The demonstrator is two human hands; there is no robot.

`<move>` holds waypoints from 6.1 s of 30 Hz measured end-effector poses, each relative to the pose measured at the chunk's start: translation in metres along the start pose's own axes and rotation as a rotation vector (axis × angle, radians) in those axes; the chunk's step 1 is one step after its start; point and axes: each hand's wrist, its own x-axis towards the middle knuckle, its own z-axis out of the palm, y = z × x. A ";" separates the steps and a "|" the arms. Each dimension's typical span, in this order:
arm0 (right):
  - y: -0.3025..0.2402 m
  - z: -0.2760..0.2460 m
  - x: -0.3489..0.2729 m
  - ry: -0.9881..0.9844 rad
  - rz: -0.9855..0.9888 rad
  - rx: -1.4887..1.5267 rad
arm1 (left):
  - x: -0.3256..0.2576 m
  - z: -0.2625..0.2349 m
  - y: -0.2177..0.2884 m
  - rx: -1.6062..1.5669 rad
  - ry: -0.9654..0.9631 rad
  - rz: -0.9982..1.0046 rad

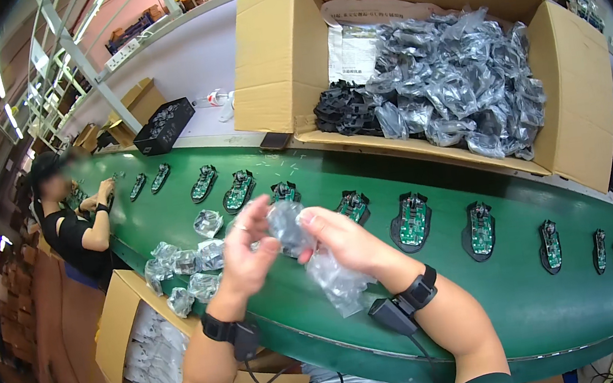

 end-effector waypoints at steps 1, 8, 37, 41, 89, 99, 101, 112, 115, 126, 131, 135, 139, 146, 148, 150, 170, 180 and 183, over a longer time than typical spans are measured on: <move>0.002 0.003 -0.002 0.014 -0.033 -0.114 | -0.005 0.015 0.023 -0.029 -0.034 -0.103; -0.009 -0.028 -0.003 0.100 0.205 -0.085 | -0.001 -0.006 -0.002 -0.382 -0.116 -0.333; -0.023 0.003 -0.031 0.527 -0.298 -0.136 | -0.008 0.016 0.004 0.326 0.051 -0.024; -0.014 -0.008 -0.013 0.278 -0.354 -0.658 | -0.001 -0.055 -0.106 0.031 0.007 0.021; 0.006 -0.010 -0.028 0.385 -0.749 -0.603 | -0.006 0.018 -0.048 0.329 0.101 0.003; -0.017 -0.013 -0.049 0.307 -0.191 -0.311 | -0.010 0.008 0.013 -0.370 -0.439 -0.343; -0.015 -0.014 -0.048 0.318 -0.210 -0.401 | -0.010 0.007 0.006 -0.431 -0.409 -0.339; -0.028 -0.021 -0.058 0.169 -0.174 -0.327 | 0.004 0.030 0.004 -0.790 0.022 -0.697; -0.038 0.009 -0.051 0.148 -0.398 -0.885 | -0.001 0.008 0.000 -1.022 -0.287 -0.751; -0.057 -0.004 -0.060 0.316 -0.151 -1.147 | 0.004 0.013 0.015 -0.002 -0.333 -0.074; -0.053 -0.007 -0.060 0.347 -0.357 -1.260 | -0.007 0.014 0.010 0.289 -0.322 -0.118; -0.043 0.000 -0.062 0.323 -0.401 -1.432 | -0.009 -0.018 -0.027 0.620 -0.274 0.159; -0.042 -0.001 -0.070 0.468 -0.671 -1.227 | -0.012 0.014 0.016 0.614 -0.178 0.343; -0.049 -0.002 -0.059 0.505 -0.898 -1.058 | -0.034 -0.045 -0.054 0.582 -0.160 0.482; -0.050 -0.009 -0.057 0.540 -0.943 -1.031 | -0.014 0.006 -0.008 0.607 -0.033 0.570; -0.063 -0.016 -0.073 0.605 -0.868 -1.038 | 0.005 0.017 0.018 0.493 -0.190 0.370; -0.025 0.010 -0.082 0.300 -0.303 -1.170 | -0.019 0.034 0.020 -0.019 -0.328 -0.155; -0.041 -0.009 -0.085 0.238 -0.432 -0.785 | -0.013 0.029 0.023 -0.563 -0.142 -0.407; -0.032 -0.001 -0.084 0.290 -0.253 -0.629 | -0.018 0.031 0.017 -0.645 -0.216 -0.526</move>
